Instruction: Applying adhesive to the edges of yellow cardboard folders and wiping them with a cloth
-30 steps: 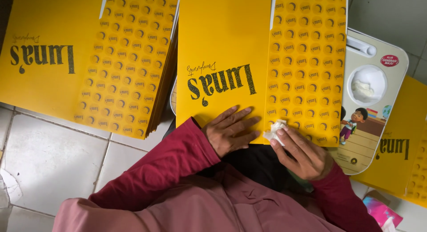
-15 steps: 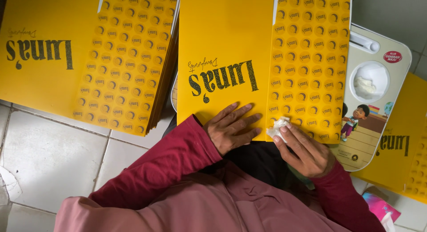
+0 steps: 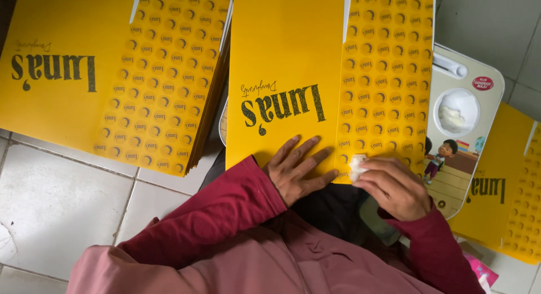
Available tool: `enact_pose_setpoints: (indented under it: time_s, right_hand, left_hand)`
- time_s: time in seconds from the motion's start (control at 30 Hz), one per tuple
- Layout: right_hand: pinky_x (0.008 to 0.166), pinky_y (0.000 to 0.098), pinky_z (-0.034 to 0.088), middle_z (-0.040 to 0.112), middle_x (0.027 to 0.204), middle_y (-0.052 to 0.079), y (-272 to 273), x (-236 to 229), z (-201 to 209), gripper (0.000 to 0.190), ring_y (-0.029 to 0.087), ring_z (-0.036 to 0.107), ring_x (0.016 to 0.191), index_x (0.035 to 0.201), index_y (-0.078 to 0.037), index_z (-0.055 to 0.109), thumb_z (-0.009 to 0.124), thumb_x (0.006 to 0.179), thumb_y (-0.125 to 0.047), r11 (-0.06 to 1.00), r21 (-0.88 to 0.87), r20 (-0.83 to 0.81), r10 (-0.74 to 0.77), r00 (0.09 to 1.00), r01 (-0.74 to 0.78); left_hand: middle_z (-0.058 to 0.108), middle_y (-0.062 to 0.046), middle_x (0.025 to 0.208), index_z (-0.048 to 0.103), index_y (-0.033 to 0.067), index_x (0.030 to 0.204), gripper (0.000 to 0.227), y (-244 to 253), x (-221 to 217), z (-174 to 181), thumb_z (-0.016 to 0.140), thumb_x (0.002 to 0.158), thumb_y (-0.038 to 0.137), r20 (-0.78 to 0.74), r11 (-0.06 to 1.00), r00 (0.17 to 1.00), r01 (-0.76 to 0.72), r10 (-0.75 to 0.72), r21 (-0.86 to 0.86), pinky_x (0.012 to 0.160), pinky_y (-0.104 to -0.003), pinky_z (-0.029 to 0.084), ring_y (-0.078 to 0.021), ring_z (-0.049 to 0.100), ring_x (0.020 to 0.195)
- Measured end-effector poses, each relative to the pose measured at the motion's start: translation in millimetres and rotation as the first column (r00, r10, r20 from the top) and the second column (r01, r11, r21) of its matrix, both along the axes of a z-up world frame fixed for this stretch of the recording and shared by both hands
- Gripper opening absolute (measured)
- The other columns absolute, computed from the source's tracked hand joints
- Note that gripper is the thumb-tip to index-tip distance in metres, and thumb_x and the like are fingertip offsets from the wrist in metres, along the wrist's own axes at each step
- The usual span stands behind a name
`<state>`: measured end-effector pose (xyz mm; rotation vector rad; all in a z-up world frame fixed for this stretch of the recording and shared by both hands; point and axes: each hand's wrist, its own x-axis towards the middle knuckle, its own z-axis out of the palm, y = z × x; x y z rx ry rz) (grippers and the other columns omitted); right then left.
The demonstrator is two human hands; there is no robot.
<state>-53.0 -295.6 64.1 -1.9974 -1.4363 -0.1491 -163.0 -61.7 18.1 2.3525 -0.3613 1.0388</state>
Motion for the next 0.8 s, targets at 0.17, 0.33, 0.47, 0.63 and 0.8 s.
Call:
enact_pose_setpoints:
  time_s: [0.17, 0.33, 0.47, 0.63, 0.8]
  right_hand:
    - [0.07, 0.0407, 0.056, 0.073, 0.111, 0.017, -1, 79, -19, 0.015, 0.032, 0.07, 0.088, 0.109, -0.002, 0.064, 0.075, 0.099, -0.004, 0.931, -0.146, 0.0, -0.339, 0.941, 0.336]
    - [0.081, 0.0518, 0.051, 0.064, 0.116, 0.024, 29, 179, 2, 0.042, 0.039, 0.063, 0.1, 0.137, 0.009, 0.069, 0.047, 0.101, 0.014, 0.915, -0.086, 0.21, -0.371, 0.905, 0.395]
    - [0.084, 0.0504, 0.051, 0.065, 0.111, 0.02, 32, 248, -26, 0.032, 0.034, 0.064, 0.095, 0.137, 0.001, 0.072, 0.059, 0.108, 0.004, 0.849, -0.133, 0.148, -0.494, 0.857, 0.512]
    - [0.089, 0.0506, 0.05, 0.061, 0.107, 0.026, 45, 284, -42, 0.042, 0.041, 0.064, 0.092, 0.147, -0.004, 0.067, 0.053, 0.107, -0.002, 0.78, -0.221, 0.154, -0.566, 0.81, 0.586]
    - [0.094, 0.0497, 0.049, 0.054, 0.12, 0.015, 59, 285, -25, 0.052, 0.032, 0.059, 0.106, 0.151, -0.024, 0.06, 0.038, 0.106, -0.009, 0.627, -0.527, 0.006, -0.672, 0.74, 0.574]
  left_hand:
    - [0.064, -0.004, 0.14, 0.073, 0.0288, 0.116, 0.014, 1, -2, -8, 0.069, 0.102, 0.029, -0.073, 0.999, 0.997, 0.031, -0.03, 0.016, 0.113, -0.053, 0.041, -0.0349, 0.06, 0.133]
    - [0.072, -0.003, 0.126, 0.077, 0.0265, 0.085, 0.014, -9, 11, -3, 0.077, 0.098, 0.023, -0.071, 0.998, 0.997, 0.039, -0.043, -0.051, 0.113, -0.057, 0.042, -0.032, 0.065, 0.126]
    - [0.065, 0.0, 0.095, 0.072, 0.0206, 0.078, 0.014, -20, 29, 4, 0.072, 0.092, 0.021, -0.043, 0.998, 0.999, 0.007, -0.009, -0.064, 0.102, -0.053, 0.048, -0.0262, 0.063, 0.099]
    - [0.063, 0.006, 0.09, 0.072, 0.0233, 0.087, 0.01, -25, 38, -15, 0.077, 0.091, 0.031, -0.052, 0.998, 0.997, -0.057, 0.056, -0.014, 0.1, -0.05, 0.049, -0.0222, 0.059, 0.09]
    - [0.056, -0.021, 0.146, 0.055, 0.0033, 0.138, 0.083, -18, 39, -17, 0.012, 0.1, 0.065, -0.227, 0.999, 0.974, -0.021, 0.012, -0.039, 0.117, -0.07, 0.028, -0.0473, 0.044, 0.144]
